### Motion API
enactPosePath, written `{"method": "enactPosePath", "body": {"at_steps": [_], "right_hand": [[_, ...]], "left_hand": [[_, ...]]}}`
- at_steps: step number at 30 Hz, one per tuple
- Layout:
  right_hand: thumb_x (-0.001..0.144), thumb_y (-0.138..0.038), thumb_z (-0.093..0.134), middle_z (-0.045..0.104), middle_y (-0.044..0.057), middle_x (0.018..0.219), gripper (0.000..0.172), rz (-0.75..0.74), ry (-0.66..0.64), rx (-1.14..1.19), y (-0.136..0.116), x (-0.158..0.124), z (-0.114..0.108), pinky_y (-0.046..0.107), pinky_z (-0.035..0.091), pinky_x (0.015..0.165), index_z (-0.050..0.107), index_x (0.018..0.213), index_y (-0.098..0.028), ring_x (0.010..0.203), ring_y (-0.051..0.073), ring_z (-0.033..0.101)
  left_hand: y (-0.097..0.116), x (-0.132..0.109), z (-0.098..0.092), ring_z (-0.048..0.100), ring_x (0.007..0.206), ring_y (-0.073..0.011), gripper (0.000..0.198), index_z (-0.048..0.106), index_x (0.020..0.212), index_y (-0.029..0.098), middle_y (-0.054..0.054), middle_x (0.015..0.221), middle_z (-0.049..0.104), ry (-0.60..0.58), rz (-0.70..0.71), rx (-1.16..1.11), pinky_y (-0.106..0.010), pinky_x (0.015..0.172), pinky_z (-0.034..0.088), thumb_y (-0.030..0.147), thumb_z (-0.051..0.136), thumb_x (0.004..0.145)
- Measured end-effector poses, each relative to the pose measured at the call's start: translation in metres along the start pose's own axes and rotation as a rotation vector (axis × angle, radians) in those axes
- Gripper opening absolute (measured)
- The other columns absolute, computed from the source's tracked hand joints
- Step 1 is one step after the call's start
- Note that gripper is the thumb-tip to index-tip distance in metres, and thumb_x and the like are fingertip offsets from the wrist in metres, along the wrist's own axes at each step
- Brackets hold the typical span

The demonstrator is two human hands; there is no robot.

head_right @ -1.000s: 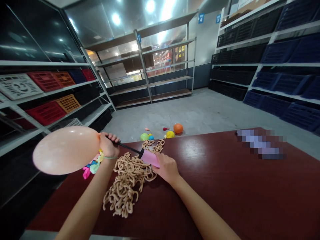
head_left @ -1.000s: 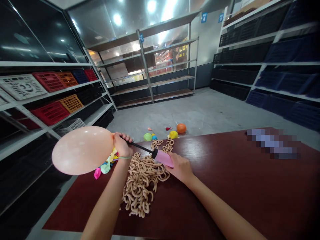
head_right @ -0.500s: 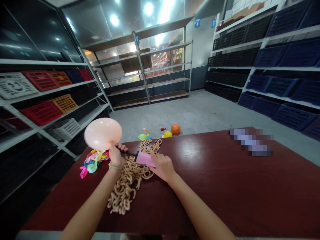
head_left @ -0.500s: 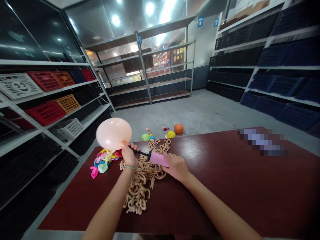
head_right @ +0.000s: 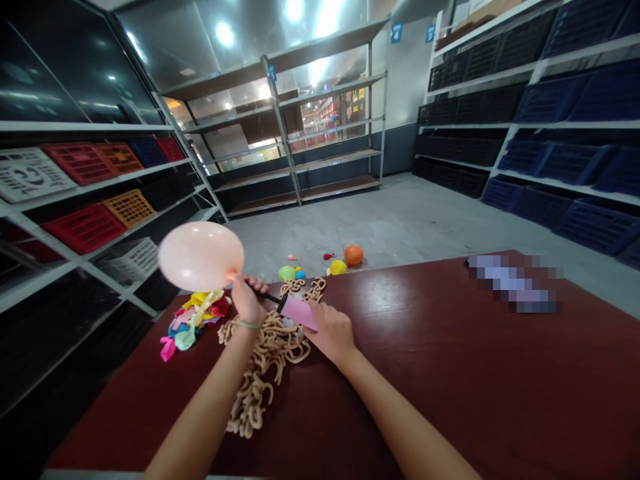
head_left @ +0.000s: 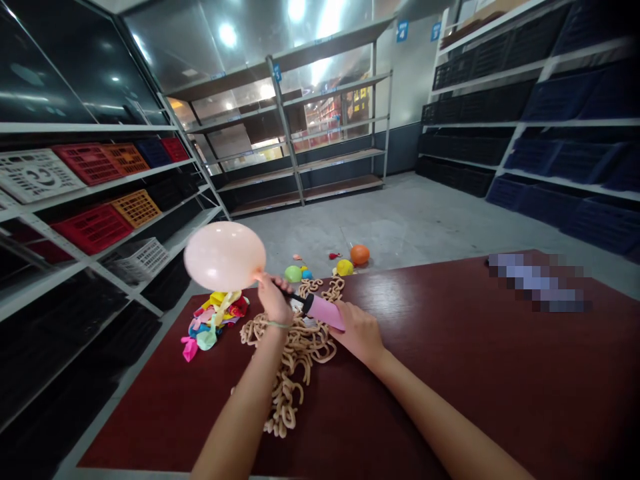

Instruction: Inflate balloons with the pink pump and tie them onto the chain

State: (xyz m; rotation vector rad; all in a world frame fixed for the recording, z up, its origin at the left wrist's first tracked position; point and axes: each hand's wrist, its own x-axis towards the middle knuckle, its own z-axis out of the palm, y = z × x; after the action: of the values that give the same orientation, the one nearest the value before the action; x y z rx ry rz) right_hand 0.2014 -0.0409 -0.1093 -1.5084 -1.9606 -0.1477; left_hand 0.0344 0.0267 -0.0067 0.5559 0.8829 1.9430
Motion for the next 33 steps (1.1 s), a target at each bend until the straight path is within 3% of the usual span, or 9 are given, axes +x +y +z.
{"method": "enactPosePath", "body": {"at_steps": [3,7,12,16,19,22,26,28,33], "right_hand": [[0.078,-0.034,0.065,0.068,0.005,0.094,0.041,0.036,0.008,0.016,0.002,-0.001,-0.002,0.028,0.039,0.065,0.055,0.115,-0.023,0.082,0.021,0.063],[0.078,-0.034,0.065,0.068,0.004,0.095,0.042,0.014,-0.001,0.033,0.002,-0.002,-0.005,0.029,0.04,0.066,0.054,0.117,-0.022,0.083,0.021,0.064],[0.082,-0.034,0.061,0.069,0.005,0.095,0.042,-0.087,-0.033,0.067,-0.001,-0.005,-0.004,0.029,0.042,0.067,0.053,0.121,-0.022,0.082,0.021,0.065],[0.081,-0.031,0.061,0.069,0.005,0.098,0.045,-0.092,-0.018,0.114,-0.002,-0.006,-0.002,0.03,0.044,0.069,0.051,0.124,-0.022,0.084,0.021,0.065],[0.081,-0.033,0.061,0.069,0.005,0.097,0.044,-0.075,-0.021,0.151,-0.002,-0.005,-0.001,0.03,0.045,0.069,0.051,0.123,-0.023,0.084,0.021,0.066],[0.08,-0.034,0.063,0.069,0.004,0.095,0.042,-0.033,-0.019,0.17,-0.002,-0.004,-0.002,0.03,0.045,0.069,0.053,0.12,-0.024,0.084,0.021,0.065],[0.079,-0.035,0.063,0.069,0.007,0.102,0.043,0.034,-0.014,0.166,0.001,-0.005,-0.004,0.031,0.046,0.07,0.053,0.119,-0.021,0.088,0.023,0.066],[0.079,-0.034,0.062,0.068,0.007,0.106,0.044,0.061,-0.001,0.178,0.005,-0.006,-0.005,0.031,0.046,0.07,0.052,0.121,-0.022,0.09,0.024,0.066],[0.08,-0.034,0.062,0.07,0.006,0.104,0.047,0.089,0.017,0.169,0.009,-0.006,-0.005,0.03,0.046,0.069,0.051,0.123,-0.021,0.087,0.024,0.067]], "left_hand": [[-0.024,-0.027,0.008,0.039,0.041,-0.0059,0.033,0.038,0.069,0.021,0.007,0.055,0.038,-0.088,-0.003,0.022,-0.019,0.04,0.033,0.041,0.06,0.083],[-0.025,-0.033,0.003,0.041,0.041,-0.0063,0.033,0.04,0.069,0.02,0.007,0.053,0.041,-0.109,0.024,0.03,-0.02,0.041,0.035,0.043,0.059,0.083],[0.01,-0.009,-0.009,0.039,0.039,-0.0067,0.029,0.038,0.068,0.02,0.008,0.05,0.038,-0.063,0.012,0.053,-0.019,0.039,0.032,0.038,0.055,0.084],[0.056,0.019,-0.011,0.035,0.038,-0.0054,0.024,0.039,0.071,0.021,0.009,0.051,0.035,0.01,0.115,0.046,-0.018,0.038,0.027,0.035,0.054,0.084],[0.073,0.032,-0.007,0.033,0.039,-0.005,0.021,0.04,0.073,0.021,0.009,0.053,0.034,0.058,0.183,-0.006,-0.018,0.037,0.023,0.033,0.055,0.082],[0.058,0.022,0.0,0.033,0.04,-0.0044,0.023,0.041,0.076,0.021,0.008,0.056,0.034,0.059,0.234,-0.064,-0.018,0.037,0.023,0.036,0.055,0.085],[0.002,-0.019,0.013,0.038,0.041,-0.0058,0.037,0.041,0.077,0.021,0.007,0.056,0.038,-0.043,0.19,0.005,-0.019,0.038,0.03,0.055,0.046,0.09],[-0.022,-0.039,0.019,0.043,0.044,-0.0058,0.034,0.041,0.08,0.022,0.006,0.06,0.043,-0.096,0.19,0.023,-0.019,0.041,0.034,0.053,0.051,0.089],[-0.029,-0.05,0.024,0.045,0.045,-0.0065,0.036,0.041,0.081,0.022,0.006,0.063,0.046,-0.229,0.117,0.085,-0.02,0.043,0.042,0.056,0.054,0.086]]}}
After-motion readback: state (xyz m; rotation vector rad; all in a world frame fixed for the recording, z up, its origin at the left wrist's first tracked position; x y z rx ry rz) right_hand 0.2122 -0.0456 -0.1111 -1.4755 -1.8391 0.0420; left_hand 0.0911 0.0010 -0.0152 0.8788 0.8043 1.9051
